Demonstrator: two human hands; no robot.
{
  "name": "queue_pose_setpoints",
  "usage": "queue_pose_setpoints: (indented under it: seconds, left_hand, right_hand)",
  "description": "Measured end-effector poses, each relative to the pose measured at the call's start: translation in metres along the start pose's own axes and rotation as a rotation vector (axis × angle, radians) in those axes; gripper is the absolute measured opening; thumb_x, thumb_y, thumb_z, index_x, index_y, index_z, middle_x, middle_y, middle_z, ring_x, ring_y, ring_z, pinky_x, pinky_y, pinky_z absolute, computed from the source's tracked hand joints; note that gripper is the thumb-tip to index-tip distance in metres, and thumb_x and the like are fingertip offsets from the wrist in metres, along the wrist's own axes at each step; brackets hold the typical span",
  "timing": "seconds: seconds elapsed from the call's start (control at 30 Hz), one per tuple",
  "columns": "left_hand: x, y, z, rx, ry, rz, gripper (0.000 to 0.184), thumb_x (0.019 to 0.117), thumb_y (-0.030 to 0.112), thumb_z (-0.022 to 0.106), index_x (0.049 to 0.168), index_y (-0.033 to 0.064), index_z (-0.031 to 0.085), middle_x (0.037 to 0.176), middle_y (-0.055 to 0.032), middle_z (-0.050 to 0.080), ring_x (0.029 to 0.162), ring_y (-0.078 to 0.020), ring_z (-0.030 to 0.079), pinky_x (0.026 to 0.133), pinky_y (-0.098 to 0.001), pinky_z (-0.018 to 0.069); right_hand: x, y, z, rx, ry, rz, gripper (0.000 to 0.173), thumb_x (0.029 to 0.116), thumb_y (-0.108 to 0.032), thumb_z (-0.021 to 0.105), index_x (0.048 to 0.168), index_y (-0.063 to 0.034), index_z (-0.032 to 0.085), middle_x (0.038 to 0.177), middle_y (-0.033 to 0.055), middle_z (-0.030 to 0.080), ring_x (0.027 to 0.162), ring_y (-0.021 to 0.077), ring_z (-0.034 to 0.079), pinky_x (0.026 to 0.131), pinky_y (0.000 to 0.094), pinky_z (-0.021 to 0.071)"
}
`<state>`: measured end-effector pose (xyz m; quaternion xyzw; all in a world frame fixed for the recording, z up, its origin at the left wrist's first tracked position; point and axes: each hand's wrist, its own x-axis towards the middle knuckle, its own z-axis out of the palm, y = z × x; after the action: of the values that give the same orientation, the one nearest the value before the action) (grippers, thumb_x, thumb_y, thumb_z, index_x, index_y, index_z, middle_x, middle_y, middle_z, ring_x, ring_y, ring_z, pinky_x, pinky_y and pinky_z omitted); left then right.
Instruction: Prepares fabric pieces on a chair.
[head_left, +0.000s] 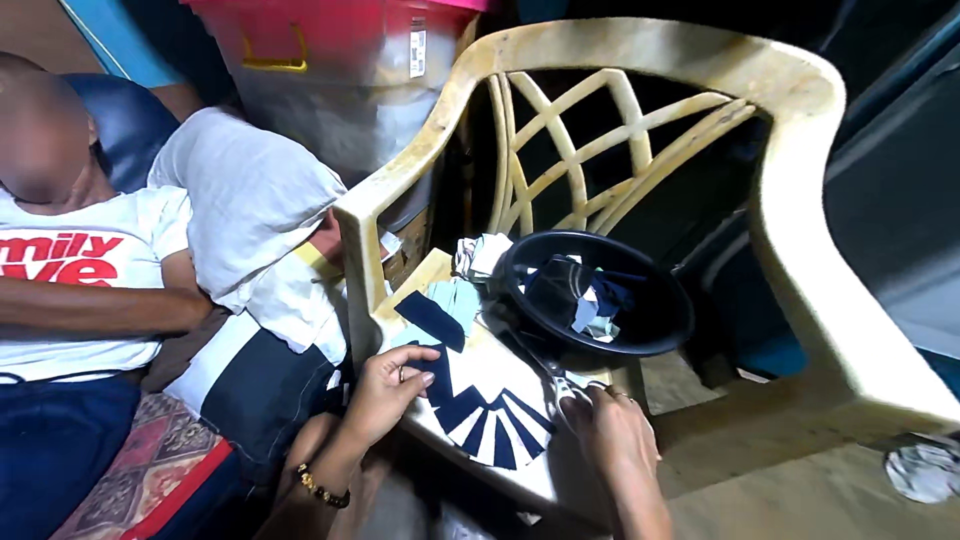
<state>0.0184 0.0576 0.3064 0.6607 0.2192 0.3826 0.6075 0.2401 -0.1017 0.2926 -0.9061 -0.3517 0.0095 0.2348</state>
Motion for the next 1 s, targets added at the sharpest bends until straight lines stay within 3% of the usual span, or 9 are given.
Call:
queue_pose_setpoints:
  seconds: [0.23,0.33,0.4,0.47,0.57,0.67,0.77,0.9,1.0]
  left_hand:
    - [0.004,-0.007,0.000,-0.079,0.021,-0.012,0.037,0.0835,-0.014,0.066,0.119,-0.0058,0.058,0.105,-0.0049,0.067,0.076,-0.0073,0.070,0.070,-0.0236,0.0614]
    - [-0.001,-0.007,0.004,-0.088,0.020,0.020,0.042,0.0828,-0.014,0.067,0.121,-0.0040,0.054,0.101,-0.0022,0.070,0.073,-0.0064,0.070,0.069,-0.0232,0.0609]
    - [-0.007,-0.005,0.009,-0.077,-0.006,0.062,0.044,0.0832,-0.014,0.066,0.124,-0.0043,0.052,0.102,0.0001,0.071,0.075,-0.0043,0.070,0.070,-0.0221,0.0606]
    - [-0.014,-0.004,0.013,-0.063,-0.046,0.121,0.046,0.0837,-0.013,0.066,0.126,-0.0052,0.051,0.102,0.0010,0.073,0.079,-0.0030,0.070,0.073,-0.0219,0.0604]
    - [-0.023,-0.005,0.016,-0.033,-0.095,0.224,0.046,0.0841,-0.013,0.066,0.127,-0.0074,0.052,0.100,0.0003,0.073,0.082,-0.0026,0.071,0.076,-0.0223,0.0606]
    - [-0.030,-0.003,0.018,-0.006,-0.111,0.254,0.046,0.0845,-0.012,0.067,0.128,-0.0110,0.053,0.106,-0.0050,0.074,0.089,-0.0050,0.073,0.080,-0.0233,0.0614]
    - [-0.034,0.002,0.018,-0.055,-0.109,0.186,0.045,0.0848,-0.012,0.067,0.128,-0.0119,0.055,0.108,-0.0057,0.076,0.092,-0.0072,0.074,0.082,-0.0241,0.0616]
    - [-0.031,0.008,0.017,-0.135,-0.086,0.027,0.017,0.0982,0.004,0.061,0.113,-0.0018,0.067,0.097,0.0020,0.075,0.082,-0.0047,0.072,0.075,-0.0244,0.0618]
    - [-0.027,0.014,0.019,-0.107,-0.052,-0.045,0.010,0.0983,0.004,0.062,0.100,0.0012,0.071,0.087,0.0041,0.073,0.074,-0.0038,0.071,0.070,-0.0239,0.0620]
  right_hand:
    - [0.010,0.007,0.018,-0.068,0.096,0.031,0.025,0.0947,0.002,0.065,0.116,0.0153,0.066,0.123,0.0421,0.057,0.121,0.0605,0.052,0.098,0.0676,0.0433]
    - [0.001,0.000,0.017,0.074,0.275,-0.160,0.027,0.0909,0.008,0.063,0.117,0.0147,0.067,0.119,0.0432,0.059,0.115,0.0640,0.053,0.094,0.0718,0.0438]
    - [-0.011,-0.018,0.014,0.325,0.312,-0.373,0.029,0.0914,-0.004,0.064,0.114,0.0116,0.070,0.113,0.0354,0.065,0.106,0.0530,0.063,0.089,0.0634,0.0507]
    - [-0.026,-0.045,0.014,0.616,0.159,-0.435,0.039,0.0931,-0.025,0.067,0.116,0.0055,0.072,0.113,0.0199,0.070,0.103,0.0239,0.068,0.089,0.0376,0.0556]
    - [-0.038,-0.073,0.021,0.953,-0.032,-0.418,0.037,0.0861,-0.022,0.074,0.113,0.0047,0.072,0.104,0.0061,0.070,0.091,0.0005,0.066,0.079,0.0151,0.0552]
    - [-0.042,-0.079,0.026,1.141,-0.070,-0.390,0.016,0.0802,-0.003,0.073,0.095,0.0000,0.075,0.089,-0.0012,0.071,0.077,-0.0013,0.065,0.072,0.0140,0.0560]
    - [-0.042,-0.075,0.028,1.199,-0.037,-0.429,0.013,0.0764,0.005,0.072,0.086,-0.0034,0.076,0.085,-0.0024,0.074,0.077,0.0002,0.067,0.073,0.0157,0.0572]
    - [-0.040,-0.072,0.028,1.055,0.052,-0.546,0.009,0.0792,0.001,0.069,0.086,-0.0015,0.075,0.085,-0.0015,0.073,0.081,-0.0012,0.067,0.079,0.0143,0.0555]
    - [-0.038,-0.071,0.028,0.975,0.104,-0.626,0.015,0.0810,-0.002,0.070,0.095,0.0014,0.074,0.087,-0.0003,0.073,0.083,-0.0012,0.067,0.082,0.0147,0.0545]
